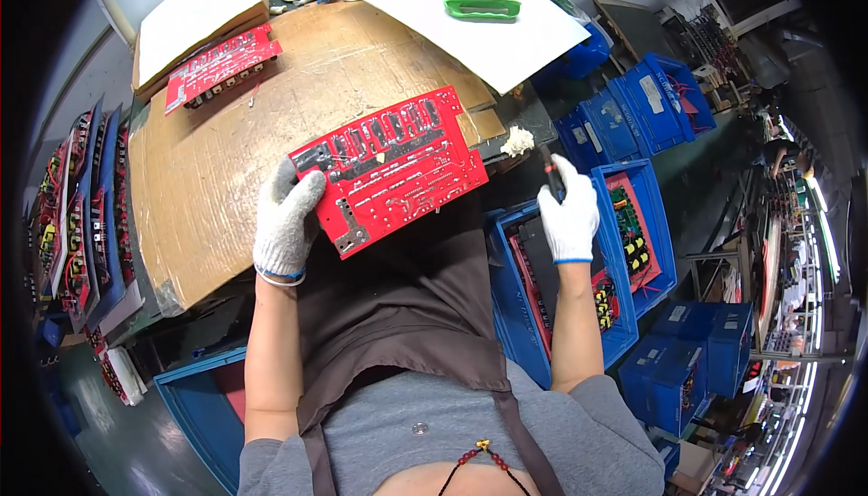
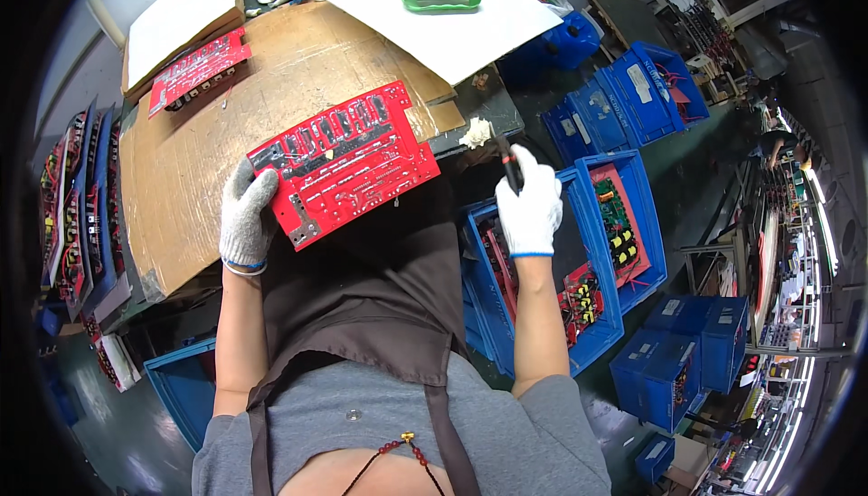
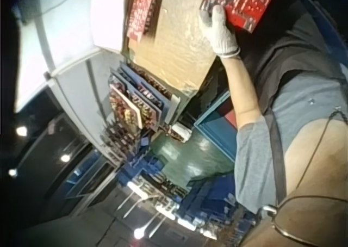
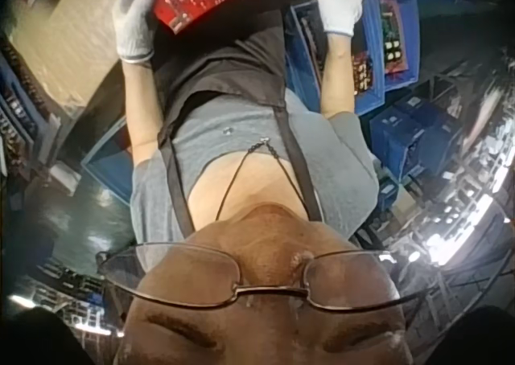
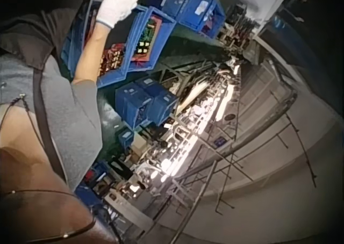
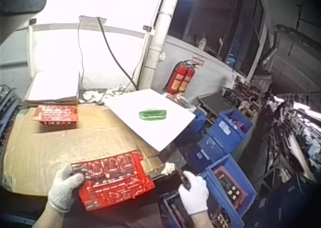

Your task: The person is using pliers to trim components on printed circuit boards and organizing them into crates at a factory workstation.

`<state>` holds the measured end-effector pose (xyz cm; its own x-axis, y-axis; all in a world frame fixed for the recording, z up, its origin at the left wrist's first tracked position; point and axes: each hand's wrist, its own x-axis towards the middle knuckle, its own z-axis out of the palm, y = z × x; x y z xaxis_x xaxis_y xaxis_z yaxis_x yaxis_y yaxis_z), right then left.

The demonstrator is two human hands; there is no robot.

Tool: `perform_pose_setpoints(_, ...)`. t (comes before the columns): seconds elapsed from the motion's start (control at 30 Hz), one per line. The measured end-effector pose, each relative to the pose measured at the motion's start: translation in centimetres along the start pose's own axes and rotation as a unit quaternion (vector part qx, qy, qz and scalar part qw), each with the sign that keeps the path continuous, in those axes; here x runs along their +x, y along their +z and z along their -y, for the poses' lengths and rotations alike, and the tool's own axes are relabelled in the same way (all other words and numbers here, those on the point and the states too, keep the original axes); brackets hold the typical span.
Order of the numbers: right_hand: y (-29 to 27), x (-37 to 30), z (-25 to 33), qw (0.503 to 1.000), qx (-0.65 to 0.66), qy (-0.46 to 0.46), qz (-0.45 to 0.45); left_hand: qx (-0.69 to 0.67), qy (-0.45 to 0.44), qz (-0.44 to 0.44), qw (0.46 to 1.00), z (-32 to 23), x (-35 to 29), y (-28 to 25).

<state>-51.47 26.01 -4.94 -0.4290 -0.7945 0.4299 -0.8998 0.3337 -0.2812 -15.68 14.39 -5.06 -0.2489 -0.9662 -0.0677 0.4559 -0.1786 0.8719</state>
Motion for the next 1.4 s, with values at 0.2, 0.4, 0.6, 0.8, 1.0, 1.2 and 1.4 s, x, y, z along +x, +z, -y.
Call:
perform_pose_setpoints(0.2,-0.8,0.5,1.2,0.987,-0.124,-0.001,0.103,-0.006,-0.002,0.0,1.0,0.0,0.0,-0.1)
perform_pose_setpoints(0.4,-1.5,-0.5,2.9,0.995,0.001,-0.04,0.093,0.011,0.002,-0.011,1.0,-0.2,-0.3,-0.2)
perform_pose_setpoints(0.6,-3.9,1.4,8.4,0.968,0.039,-0.226,0.102,0.067,0.005,0.016,0.998,0.1,0.2,-0.8)
perform_pose_setpoints(0.8,-4.2,3.9,12.6,0.934,-0.04,-0.336,0.112,0.031,0.021,0.018,0.999,0.4,0.1,-0.9)
perform_pose_setpoints(1.0,-4.3,4.7,13.9,0.919,-0.061,-0.369,0.127,0.033,0.002,0.038,0.999,0.5,0.4,-1.5)
perform_pose_setpoints(1.2,-4.2,5.4,13.8,0.905,-0.091,-0.396,0.125,0.023,0.012,0.023,0.999,0.3,0.2,-1.0)
perform_pose_setpoints(1.4,-3.0,6.2,12.9,0.894,-0.089,-0.428,0.103,0.029,0.01,0.019,0.999,0.5,0.2,-1.0)
